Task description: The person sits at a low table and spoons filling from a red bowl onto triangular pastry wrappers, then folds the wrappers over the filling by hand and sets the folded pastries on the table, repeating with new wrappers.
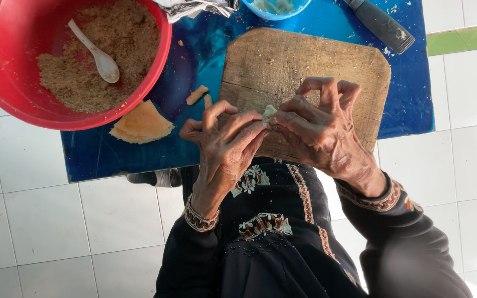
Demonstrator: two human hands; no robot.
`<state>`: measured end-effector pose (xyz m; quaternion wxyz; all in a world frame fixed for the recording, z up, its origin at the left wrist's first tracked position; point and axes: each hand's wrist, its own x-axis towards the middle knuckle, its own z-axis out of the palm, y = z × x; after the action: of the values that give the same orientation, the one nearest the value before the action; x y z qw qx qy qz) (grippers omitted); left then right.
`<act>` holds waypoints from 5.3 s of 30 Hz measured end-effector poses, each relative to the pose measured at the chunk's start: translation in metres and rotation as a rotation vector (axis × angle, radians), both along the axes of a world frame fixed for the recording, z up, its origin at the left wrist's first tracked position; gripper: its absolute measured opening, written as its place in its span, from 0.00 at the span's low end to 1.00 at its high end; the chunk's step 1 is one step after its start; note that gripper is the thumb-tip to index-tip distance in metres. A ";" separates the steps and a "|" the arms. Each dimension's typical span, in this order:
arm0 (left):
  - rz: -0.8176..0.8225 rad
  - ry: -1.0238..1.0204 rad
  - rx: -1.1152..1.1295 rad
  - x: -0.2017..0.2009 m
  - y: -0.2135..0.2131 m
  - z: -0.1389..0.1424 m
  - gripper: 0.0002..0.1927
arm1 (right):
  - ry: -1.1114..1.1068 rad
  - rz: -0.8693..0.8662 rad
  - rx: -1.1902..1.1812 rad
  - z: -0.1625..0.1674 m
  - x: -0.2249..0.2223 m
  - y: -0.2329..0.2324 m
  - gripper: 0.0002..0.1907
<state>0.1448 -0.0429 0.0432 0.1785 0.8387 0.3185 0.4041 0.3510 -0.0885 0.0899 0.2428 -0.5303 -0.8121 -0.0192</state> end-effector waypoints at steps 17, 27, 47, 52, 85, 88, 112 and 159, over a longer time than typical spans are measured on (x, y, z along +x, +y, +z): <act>-0.001 0.078 -0.007 0.000 0.002 0.011 0.12 | 0.153 0.042 -0.130 -0.007 0.010 0.011 0.10; 0.014 0.089 -0.067 0.005 0.003 0.017 0.10 | 0.025 -0.018 0.015 -0.010 0.008 0.001 0.13; 0.080 0.238 0.081 0.007 0.003 0.013 0.09 | -0.087 -0.060 0.129 -0.019 0.010 -0.004 0.14; 0.099 0.247 0.098 0.009 0.003 0.013 0.08 | -0.127 -0.083 0.137 -0.021 0.009 -0.005 0.14; 0.268 0.061 0.064 -0.027 0.016 -0.010 0.17 | -0.417 -0.046 0.110 0.002 0.000 0.030 0.30; 0.264 -0.032 0.044 -0.031 0.016 -0.008 0.19 | -0.322 -0.036 0.060 0.003 0.001 0.031 0.32; 0.474 -0.908 -0.249 -0.051 0.021 -0.028 0.27 | -0.113 0.143 0.054 0.030 -0.057 0.063 0.18; 0.515 -1.113 -0.187 -0.170 0.070 -0.045 0.20 | 0.374 0.359 -0.388 -0.003 -0.196 0.126 0.05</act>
<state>-0.0257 0.0270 -0.0019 0.2874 0.3791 0.4037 0.7815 0.1546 0.0370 0.0871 0.2815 -0.4092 -0.8226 0.2769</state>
